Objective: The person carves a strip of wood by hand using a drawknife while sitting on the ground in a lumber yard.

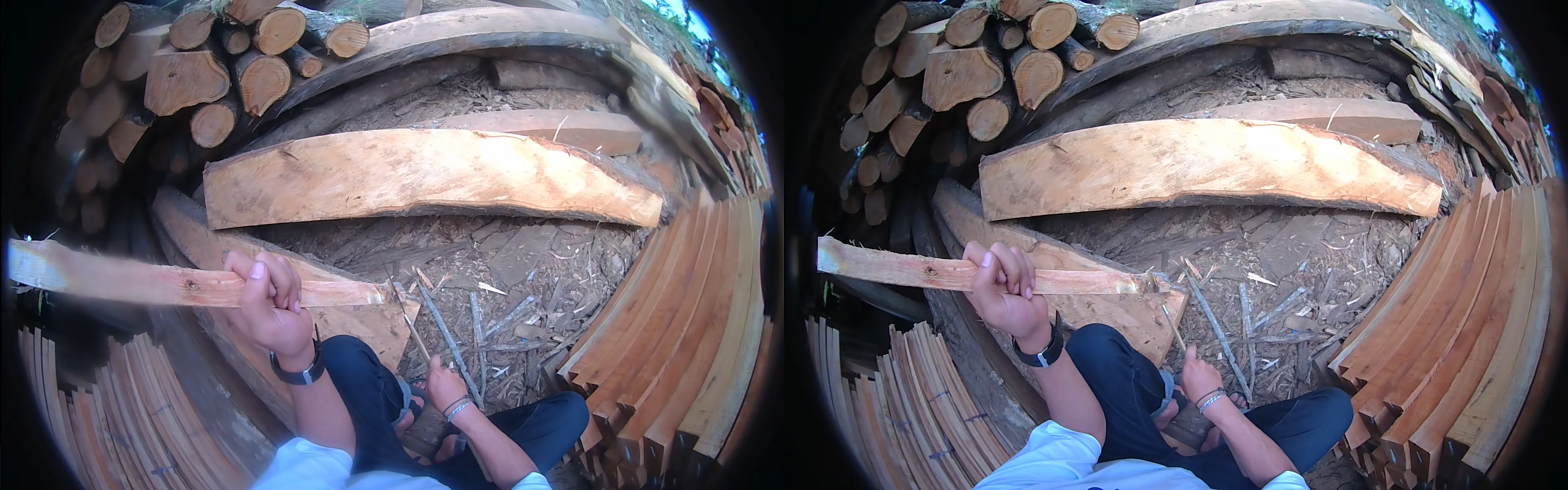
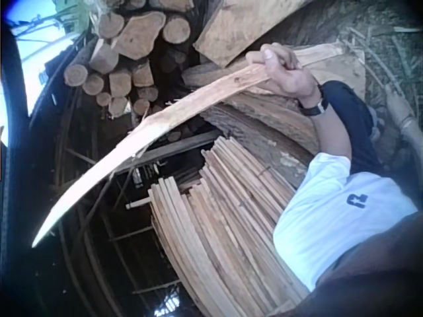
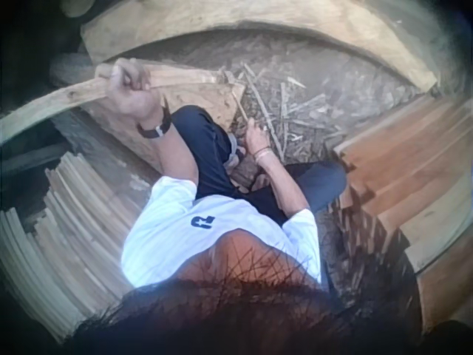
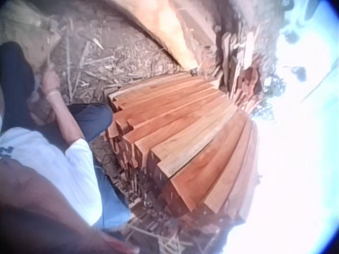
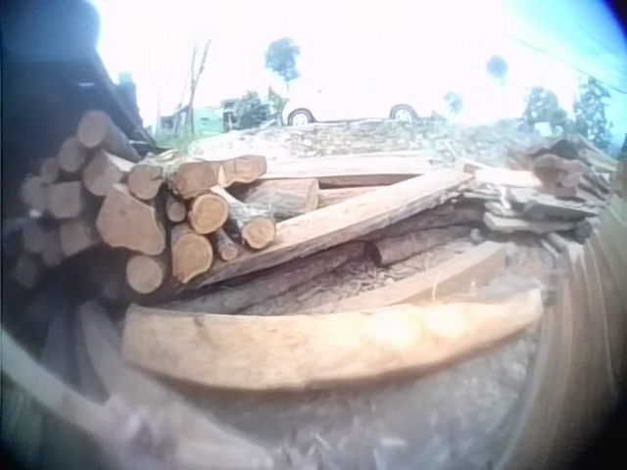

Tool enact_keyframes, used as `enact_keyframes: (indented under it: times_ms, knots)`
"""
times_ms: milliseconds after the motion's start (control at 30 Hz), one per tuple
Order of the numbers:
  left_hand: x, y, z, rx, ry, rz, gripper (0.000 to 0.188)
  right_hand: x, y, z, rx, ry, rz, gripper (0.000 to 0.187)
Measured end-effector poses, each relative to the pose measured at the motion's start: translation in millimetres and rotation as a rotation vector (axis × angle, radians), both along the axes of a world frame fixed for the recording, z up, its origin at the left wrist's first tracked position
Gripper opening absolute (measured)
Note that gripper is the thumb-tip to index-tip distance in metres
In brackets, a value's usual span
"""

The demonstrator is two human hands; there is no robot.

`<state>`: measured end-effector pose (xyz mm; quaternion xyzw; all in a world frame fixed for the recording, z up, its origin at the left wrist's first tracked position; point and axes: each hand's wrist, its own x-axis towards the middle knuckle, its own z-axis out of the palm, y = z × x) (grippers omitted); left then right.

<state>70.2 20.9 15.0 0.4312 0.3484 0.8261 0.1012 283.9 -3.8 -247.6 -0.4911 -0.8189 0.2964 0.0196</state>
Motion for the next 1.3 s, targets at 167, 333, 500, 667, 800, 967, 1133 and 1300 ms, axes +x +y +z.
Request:
enact_keyframes:
  times_ms: [167, 333, 500, 667, 800, 967, 1133, 1300]
  knots:
    - [3, -2, 2, -0.001, 0.006, -0.021, 0.021, -1, 3, 27, -0.042, -0.036, 0.004, 0.049]
    - [7, -1, 0, -0.009, 0.019, -0.007, 0.021, -7, 0, 15, -0.059, -0.053, -0.013, 0.048]
    - [8, 2, 1, 0.005, 0.042, -0.024, 0.021, -3, 5, 3, -0.028, -0.06, -0.016, 0.047]
    - [2, -2, -2, 0.005, 0.028, -0.038, 0.021, -4, 3, 33, -0.052, -0.045, 0.013, 0.043]
    - [7, 1, 0, -0.003, 0.039, -0.05, 0.021, -6, 6, 7, -0.062, -0.033, -0.036, 0.033]
    - [8, -1, 0, -0.013, 0.05, -0.04, 0.022, -6, 3, 41, -0.055, -0.014, -0.032, 0.031]
    - [10, 0, 1, -0.026, 0.041, -0.031, 0.022, -2, 2, 4, -0.078, -0.026, -0.037, 0.027]
    - [9, -1, -1, -0.02, 0.041, -0.05, 0.022, -3, 4, 56, -0.085, 0.032, -0.073, 0.031]
